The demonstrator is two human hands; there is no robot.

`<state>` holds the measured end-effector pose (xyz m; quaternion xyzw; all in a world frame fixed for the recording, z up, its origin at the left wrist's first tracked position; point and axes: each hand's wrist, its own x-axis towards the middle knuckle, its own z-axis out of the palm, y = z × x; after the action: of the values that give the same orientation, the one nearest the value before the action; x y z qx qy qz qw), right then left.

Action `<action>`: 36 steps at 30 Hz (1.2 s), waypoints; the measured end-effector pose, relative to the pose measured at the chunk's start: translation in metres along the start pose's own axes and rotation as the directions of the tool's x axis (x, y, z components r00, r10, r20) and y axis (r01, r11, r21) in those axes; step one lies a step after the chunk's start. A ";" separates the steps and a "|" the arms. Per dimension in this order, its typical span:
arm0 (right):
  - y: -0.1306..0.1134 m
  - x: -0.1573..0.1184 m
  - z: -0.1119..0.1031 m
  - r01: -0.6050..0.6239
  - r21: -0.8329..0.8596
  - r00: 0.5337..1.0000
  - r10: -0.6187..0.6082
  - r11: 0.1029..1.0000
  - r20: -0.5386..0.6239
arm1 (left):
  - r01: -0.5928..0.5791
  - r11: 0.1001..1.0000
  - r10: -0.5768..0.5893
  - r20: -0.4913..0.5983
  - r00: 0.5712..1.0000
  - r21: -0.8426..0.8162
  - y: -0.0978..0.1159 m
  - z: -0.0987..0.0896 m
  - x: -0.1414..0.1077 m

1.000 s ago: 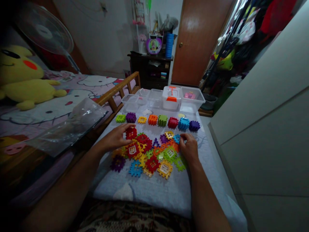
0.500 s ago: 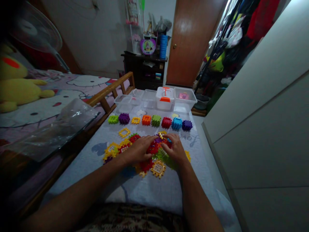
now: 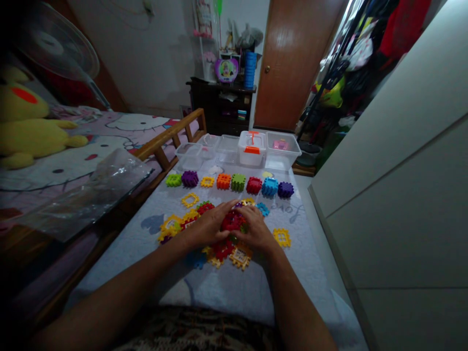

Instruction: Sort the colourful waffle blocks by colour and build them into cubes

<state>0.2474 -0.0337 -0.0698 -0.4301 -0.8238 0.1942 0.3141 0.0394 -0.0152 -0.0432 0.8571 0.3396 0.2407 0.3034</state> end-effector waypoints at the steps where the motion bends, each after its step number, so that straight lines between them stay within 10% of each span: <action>1: 0.000 0.000 0.000 -0.003 -0.009 1.000 0.003 1.000 0.007 | -0.001 1.000 0.001 0.002 1.000 0.004 0.000 0.000 0.000; 36: -0.012 0.003 -0.001 -0.021 -0.171 1.000 0.018 0.985 -0.017 | 0.053 0.989 -0.053 0.001 0.999 0.141 -0.001 -0.001 -0.003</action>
<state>0.2394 -0.0376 -0.0610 -0.4649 -0.8307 0.1225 0.2806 0.0360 -0.0162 -0.0440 0.8677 0.3778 0.2058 0.2491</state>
